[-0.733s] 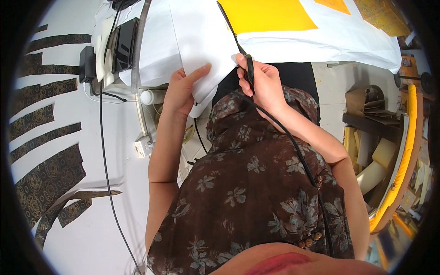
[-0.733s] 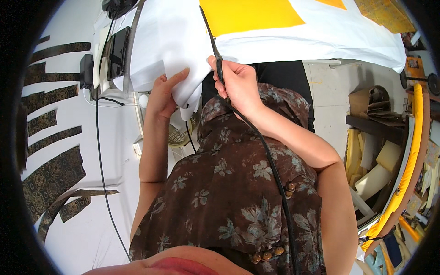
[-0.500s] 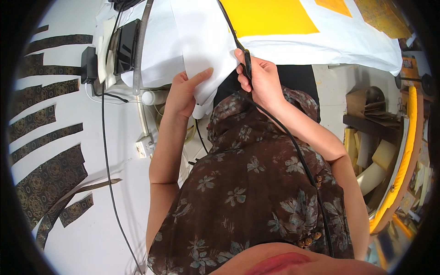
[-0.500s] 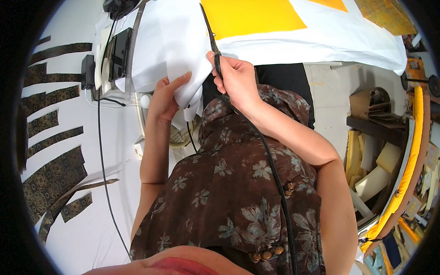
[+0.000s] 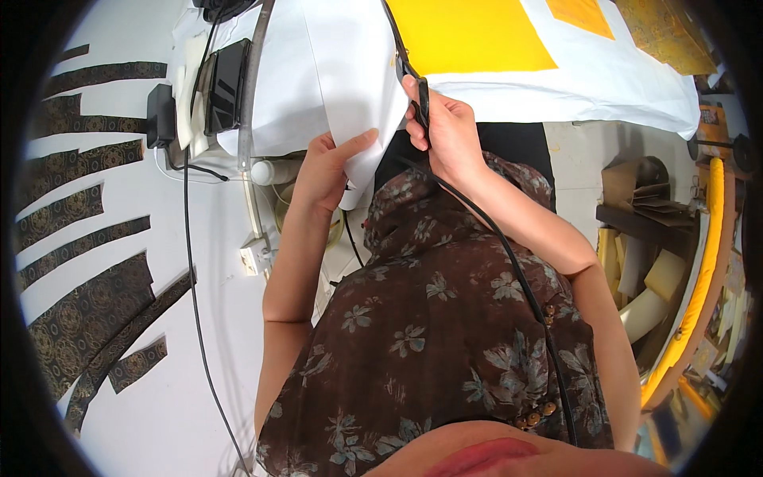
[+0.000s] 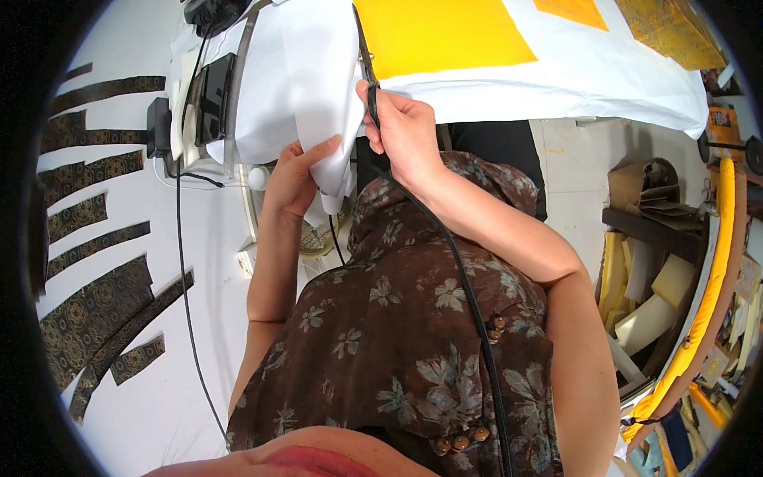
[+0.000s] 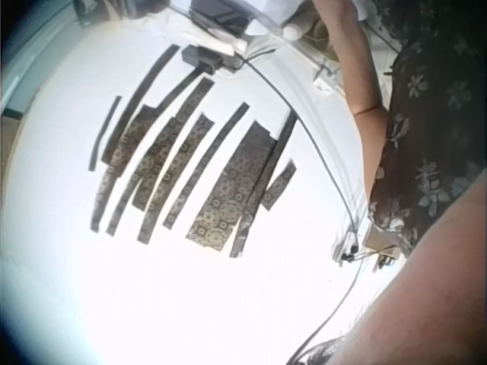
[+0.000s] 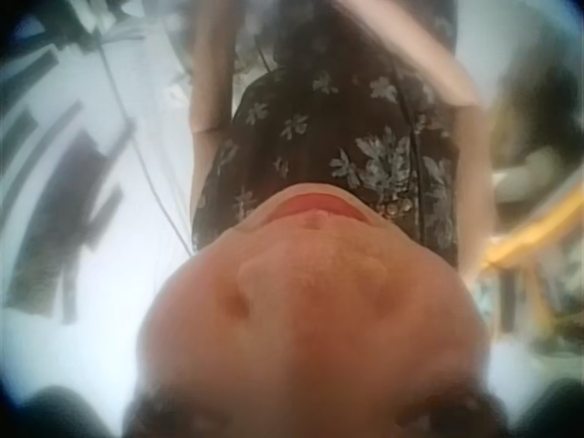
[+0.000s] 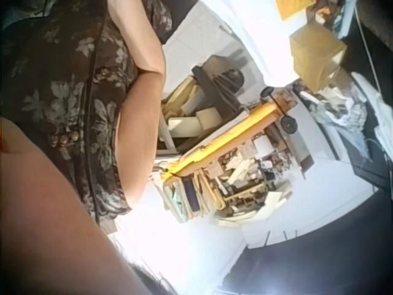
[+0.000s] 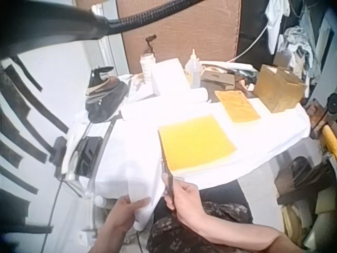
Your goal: The person irons a yellow fabric piece, then uses scissors to trim its edges. They repeat this process, cutting and ironing the fabric multiple times to refine its shape.
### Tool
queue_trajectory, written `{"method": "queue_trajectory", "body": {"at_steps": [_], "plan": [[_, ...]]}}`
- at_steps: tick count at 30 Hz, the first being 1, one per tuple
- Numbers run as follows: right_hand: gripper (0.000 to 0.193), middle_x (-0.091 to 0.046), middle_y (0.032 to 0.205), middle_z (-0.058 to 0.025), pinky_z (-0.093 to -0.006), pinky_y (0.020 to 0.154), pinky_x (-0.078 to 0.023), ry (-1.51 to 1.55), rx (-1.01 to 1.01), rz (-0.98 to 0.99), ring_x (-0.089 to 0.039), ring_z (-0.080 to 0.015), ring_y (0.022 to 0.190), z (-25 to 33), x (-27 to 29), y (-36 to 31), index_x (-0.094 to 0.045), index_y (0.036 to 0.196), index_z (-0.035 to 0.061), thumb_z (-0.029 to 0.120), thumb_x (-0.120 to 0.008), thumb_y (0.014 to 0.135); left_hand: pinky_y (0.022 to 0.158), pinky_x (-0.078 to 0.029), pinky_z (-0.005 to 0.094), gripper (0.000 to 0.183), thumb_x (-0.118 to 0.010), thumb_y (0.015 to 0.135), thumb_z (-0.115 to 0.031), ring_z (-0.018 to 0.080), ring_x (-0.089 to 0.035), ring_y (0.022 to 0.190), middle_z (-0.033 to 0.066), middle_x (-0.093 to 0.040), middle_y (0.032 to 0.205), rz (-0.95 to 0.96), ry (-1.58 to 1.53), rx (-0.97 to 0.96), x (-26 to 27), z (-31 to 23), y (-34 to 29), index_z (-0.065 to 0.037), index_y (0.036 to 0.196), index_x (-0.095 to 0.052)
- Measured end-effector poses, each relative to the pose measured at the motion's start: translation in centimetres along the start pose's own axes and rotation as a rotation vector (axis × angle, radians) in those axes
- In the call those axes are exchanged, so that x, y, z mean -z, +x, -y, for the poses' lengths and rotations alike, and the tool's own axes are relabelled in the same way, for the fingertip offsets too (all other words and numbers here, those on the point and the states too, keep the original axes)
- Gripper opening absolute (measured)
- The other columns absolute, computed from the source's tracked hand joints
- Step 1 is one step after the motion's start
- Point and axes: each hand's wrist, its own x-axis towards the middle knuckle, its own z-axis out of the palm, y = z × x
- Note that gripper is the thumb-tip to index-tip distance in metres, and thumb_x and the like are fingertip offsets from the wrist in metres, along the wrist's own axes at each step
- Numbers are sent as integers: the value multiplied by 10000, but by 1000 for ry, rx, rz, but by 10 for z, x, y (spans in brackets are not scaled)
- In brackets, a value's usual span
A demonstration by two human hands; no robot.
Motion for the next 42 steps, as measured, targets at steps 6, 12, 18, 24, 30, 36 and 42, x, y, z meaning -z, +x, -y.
{"method": "queue_trajectory", "body": {"at_steps": [6, 12, 18, 24, 30, 36, 42], "plan": [[405, -546, 669, 9, -234, 461, -313, 15, -8, 5, -438, -66, 523, 4, -4, 4, -645, 711, 46, 336, -758, 969, 775, -531, 283, 338, -837, 866, -163, 139, -696, 839, 86, -754, 993, 0, 11, 24, 0, 2, 0, 50, 1097, -712], [392, -534, 711, 12, -239, 482, -296, -34, -28, 34, -438, -67, 560, -1, -3, 8, -634, 725, 61, 346, -771, 958, 786, -537, 287, 347, -838, 865, -170, 142, -700, 845, 86, -754, 997, 25, -20, 35, 4, 5, 1, 46, 1106, -713], [370, -521, 706, 15, -241, 471, -278, -27, -15, 28, -420, -66, 541, -4, -3, 8, -639, 737, 57, 319, -763, 968, 796, -535, 287, 342, -833, 869, -165, 142, -700, 857, 83, -754, 1008, 18, -31, 43, 3, 5, 0, 43, 1113, -713], [380, -540, 667, 17, -231, 449, -290, -69, -36, 56, -423, -52, 502, 16, 5, -10, -634, 742, 34, 303, -727, 994, 801, -536, 282, 320, -817, 878, -143, 141, -700, 866, 80, -752, 1017, -9, -50, 35, 1, 5, 0, 49, 1111, -710], [305, -576, 709, 19, -203, 403, -266, -239, 34, 106, -437, -36, 473, 63, 54, -31, -735, 1006, -17, 284, -759, 967, 800, -544, 284, 299, -803, 886, -126, 138, -703, 855, 74, -753, 1006, -77, 42, -32, 3, 12, 3, 9, 1135, -709], [400, -755, 1042, -135, -290, 866, -570, -585, 602, -85, -724, -166, 921, 102, 167, 3, -619, 1309, -107, -1, -703, 933, 1005, -461, 400, 556, -822, 868, -181, 285, -531, 1223, 188, -507, 1379, -635, 691, -688, -17, 14, 1, -4, 1319, -548], [407, -682, 767, -12, -236, 647, -491, -1189, 686, -552, -576, -65, 687, 166, 245, 61, -727, 1143, -90, 207, -820, 882, 933, -457, 409, 212, -774, 855, -73, 331, -558, 1072, 134, -619, 1141, -522, 1070, -965, -44, -24, 34, -43, 1049, -696]]}}
